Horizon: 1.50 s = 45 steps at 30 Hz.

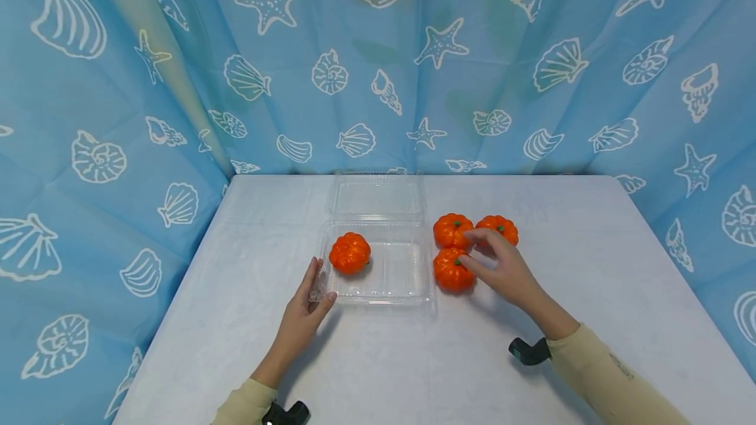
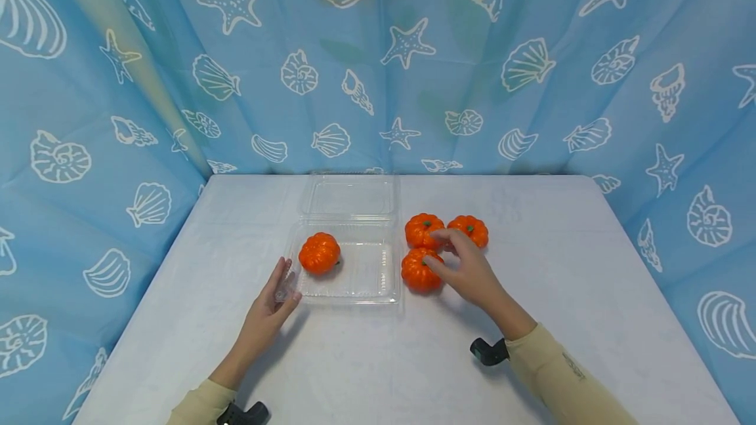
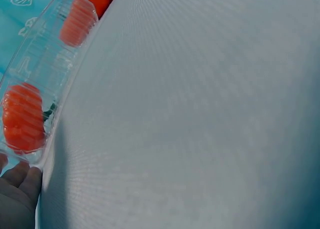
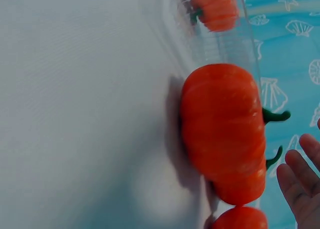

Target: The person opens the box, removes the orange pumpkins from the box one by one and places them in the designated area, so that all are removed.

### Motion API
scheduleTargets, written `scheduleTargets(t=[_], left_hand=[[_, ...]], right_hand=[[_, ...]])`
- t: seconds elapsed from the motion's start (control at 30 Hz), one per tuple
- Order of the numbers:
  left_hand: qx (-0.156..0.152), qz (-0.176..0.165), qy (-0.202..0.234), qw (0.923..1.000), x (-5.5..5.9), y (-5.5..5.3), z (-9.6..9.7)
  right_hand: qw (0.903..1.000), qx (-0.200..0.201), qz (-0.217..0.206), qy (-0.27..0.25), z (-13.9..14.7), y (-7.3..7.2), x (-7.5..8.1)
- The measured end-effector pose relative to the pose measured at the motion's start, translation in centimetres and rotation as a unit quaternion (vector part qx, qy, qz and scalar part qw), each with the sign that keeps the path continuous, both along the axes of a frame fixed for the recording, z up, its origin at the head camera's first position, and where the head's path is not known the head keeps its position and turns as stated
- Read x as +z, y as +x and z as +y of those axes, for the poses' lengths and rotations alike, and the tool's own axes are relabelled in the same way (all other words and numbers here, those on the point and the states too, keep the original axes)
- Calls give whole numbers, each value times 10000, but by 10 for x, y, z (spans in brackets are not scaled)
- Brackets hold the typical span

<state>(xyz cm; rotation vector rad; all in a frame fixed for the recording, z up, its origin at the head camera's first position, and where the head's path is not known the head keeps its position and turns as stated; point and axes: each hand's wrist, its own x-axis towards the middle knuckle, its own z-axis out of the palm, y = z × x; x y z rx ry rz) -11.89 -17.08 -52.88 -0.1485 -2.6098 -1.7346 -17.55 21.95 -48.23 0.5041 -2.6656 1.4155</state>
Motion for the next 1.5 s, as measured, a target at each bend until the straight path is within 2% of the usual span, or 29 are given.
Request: scheduleTargets(t=[0.2, 0.47, 0.57, 0.7, 0.8, 1.13, 1.27, 1.5], left_hand=[[1, 23, -18, 10000, -1, 0, -1], [22, -5, -27, 10000, -1, 0, 0], [5, 13, -50, 10000, -2, -1, -1], [-6, 63, -53, 10000, -2, -2, -1], [0, 92, -68, 9999, -2, -2, -1], [32, 83, -90, 9999, -2, 0, -1], [33, 81, -56, 9999, -1, 0, 0], [9, 108, -3, 9999, -3, -1, 0]], right_hand=[[9998, 44, -75, 185, -15, -7, 9], [9989, 295, -207, 291, -36, -19, 16], [9986, 393, -124, 340, -42, -24, 21], [9969, 633, 19, 473, -52, -32, 29], [9948, 841, -38, 566, -60, -37, 34], [9890, 1328, 16, 655, -90, -54, 35], [9875, 1394, 42, 739, -102, -61, 38], [9847, 1512, -156, 857, -118, -70, 43]])
